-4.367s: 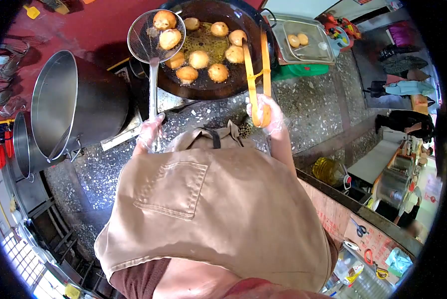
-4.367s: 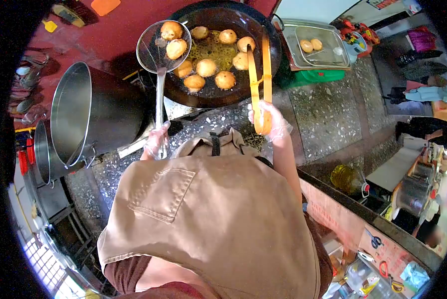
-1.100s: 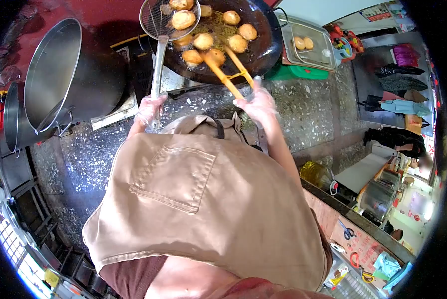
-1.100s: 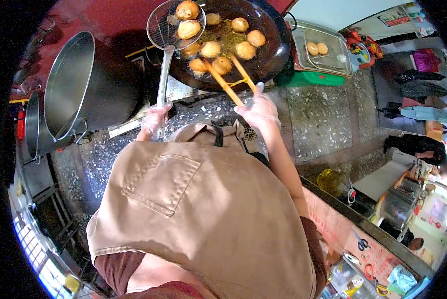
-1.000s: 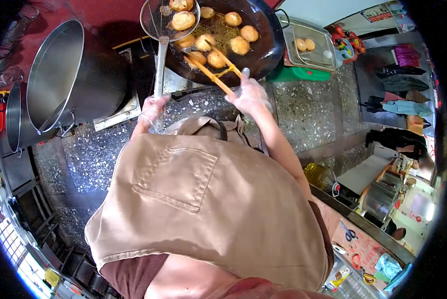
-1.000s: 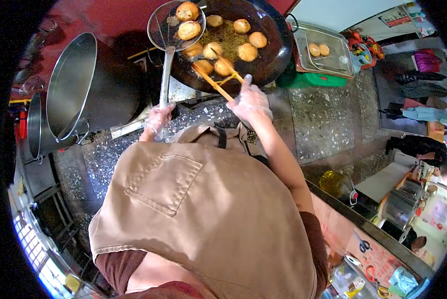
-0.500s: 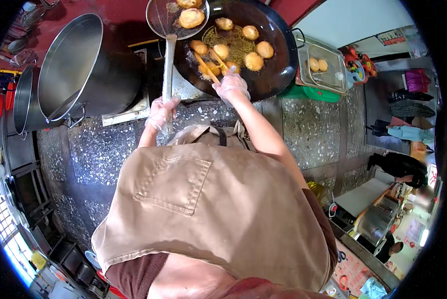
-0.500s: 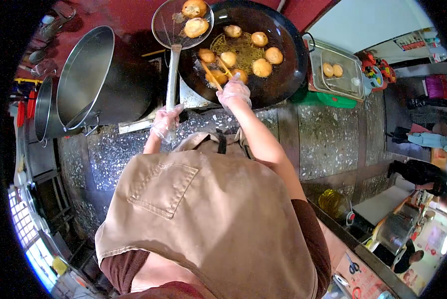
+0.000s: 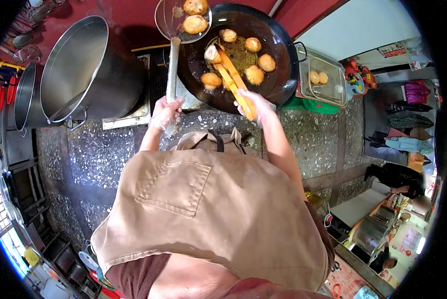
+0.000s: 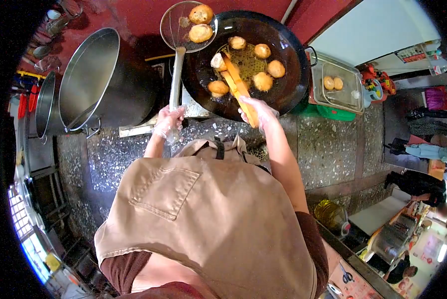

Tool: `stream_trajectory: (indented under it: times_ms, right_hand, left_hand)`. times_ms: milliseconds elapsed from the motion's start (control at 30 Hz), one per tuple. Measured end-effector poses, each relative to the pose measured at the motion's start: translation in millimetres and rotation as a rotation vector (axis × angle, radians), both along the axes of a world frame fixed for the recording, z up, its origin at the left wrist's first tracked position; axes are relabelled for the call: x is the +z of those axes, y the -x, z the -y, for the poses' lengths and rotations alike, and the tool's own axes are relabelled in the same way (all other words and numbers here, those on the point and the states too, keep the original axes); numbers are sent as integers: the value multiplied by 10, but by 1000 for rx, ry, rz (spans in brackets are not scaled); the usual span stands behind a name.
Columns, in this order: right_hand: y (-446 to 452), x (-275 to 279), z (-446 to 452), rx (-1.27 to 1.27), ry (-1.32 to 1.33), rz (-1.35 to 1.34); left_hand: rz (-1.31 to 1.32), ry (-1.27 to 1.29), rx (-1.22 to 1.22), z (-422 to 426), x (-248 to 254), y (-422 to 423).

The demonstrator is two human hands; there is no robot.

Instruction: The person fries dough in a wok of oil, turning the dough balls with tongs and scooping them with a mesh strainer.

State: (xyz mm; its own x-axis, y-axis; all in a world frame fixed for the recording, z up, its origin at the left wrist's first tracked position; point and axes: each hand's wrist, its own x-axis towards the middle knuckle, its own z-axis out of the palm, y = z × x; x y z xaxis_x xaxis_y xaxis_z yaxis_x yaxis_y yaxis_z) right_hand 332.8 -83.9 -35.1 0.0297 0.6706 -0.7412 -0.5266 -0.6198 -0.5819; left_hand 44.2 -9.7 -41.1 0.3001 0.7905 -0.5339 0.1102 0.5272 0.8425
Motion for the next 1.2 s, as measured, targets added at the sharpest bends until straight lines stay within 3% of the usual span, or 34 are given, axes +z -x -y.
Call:
stream_trajectory:
  times_ms: [200,400,600,733,867,967,1067,1100,1133,1200]
  right_hand:
    - [-17,216,450,-114,-60,-65]
    - [308,309,407,-143,-209,-390]
    - [706,-109,-9,-194,-185,-608]
    - [928,-290,-39,-280,-219,-897]
    - [853,-217,39,-262,-190,-991]
    - [724,52,199,-122,-125,-761]
    - [558,207,455,-18,-192,-771]
    - [436,141,537,-35,-227,-751]
    - [329,-19,634,-54,-341,-542]
    - [158,109,681,-230,-350,-595]
  left_hand:
    - [-11,79,-54,41,34,75]
    - [-11,207,-189,236,126,82]
    - [77,256,-293,410,-50,138]
    - [62,226,-347,478,-205,212]
    - [158,307,-336,544,-250,242]
    - [180,305,-265,596,-349,219]
    - [157,300,-234,645,-320,166]
    - [160,302,-225,664,-304,136]
    - [161,288,-228,675,-282,102]
    - [165,269,-215,709,-290,57]
